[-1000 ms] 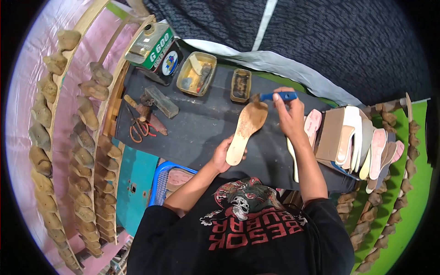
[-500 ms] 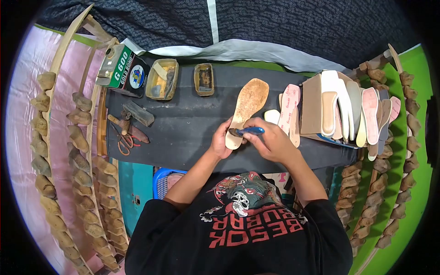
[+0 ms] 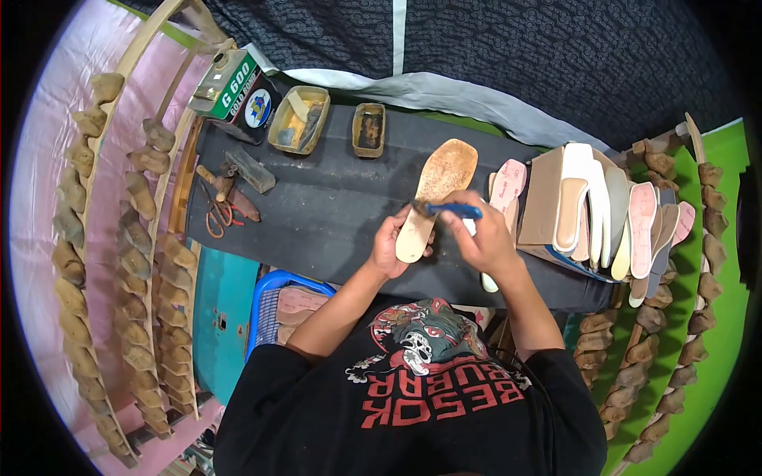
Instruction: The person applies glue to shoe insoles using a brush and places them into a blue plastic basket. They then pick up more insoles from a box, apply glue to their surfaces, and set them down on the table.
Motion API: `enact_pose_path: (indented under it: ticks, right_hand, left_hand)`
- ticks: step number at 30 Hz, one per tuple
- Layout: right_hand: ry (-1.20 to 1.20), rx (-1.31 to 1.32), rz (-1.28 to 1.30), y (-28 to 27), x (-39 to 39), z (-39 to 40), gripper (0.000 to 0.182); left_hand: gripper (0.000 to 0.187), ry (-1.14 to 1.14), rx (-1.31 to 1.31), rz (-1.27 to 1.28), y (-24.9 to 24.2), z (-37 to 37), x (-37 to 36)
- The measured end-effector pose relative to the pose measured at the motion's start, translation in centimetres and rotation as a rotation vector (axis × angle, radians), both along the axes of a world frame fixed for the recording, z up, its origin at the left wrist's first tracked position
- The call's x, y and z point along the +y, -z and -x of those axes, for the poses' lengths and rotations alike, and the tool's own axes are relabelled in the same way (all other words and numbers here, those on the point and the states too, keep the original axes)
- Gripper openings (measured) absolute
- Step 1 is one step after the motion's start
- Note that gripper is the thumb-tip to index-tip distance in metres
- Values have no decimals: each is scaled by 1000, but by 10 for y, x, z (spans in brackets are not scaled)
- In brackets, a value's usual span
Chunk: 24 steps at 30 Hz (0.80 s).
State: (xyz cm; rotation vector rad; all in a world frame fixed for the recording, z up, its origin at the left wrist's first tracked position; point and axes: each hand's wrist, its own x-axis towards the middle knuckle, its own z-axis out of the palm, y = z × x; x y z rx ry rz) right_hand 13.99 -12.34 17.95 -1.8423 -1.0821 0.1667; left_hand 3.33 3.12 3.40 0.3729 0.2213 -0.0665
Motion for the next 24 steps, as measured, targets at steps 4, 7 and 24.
enact_pose_path:
  ticks: [4,7,24]
  right_hand:
    - [30,5,-8,-5,8,-1,19]
    - [-57,-65,-22,-1,13,12,20]
    - [58,-10,31,-5,24,18,19]
  left_hand:
    - [51,40,-59,-19,-3,2,9]
    - [49,31,8,-53,-4,3,14]
    - [60,68,-12,-36,-3,-18,31]
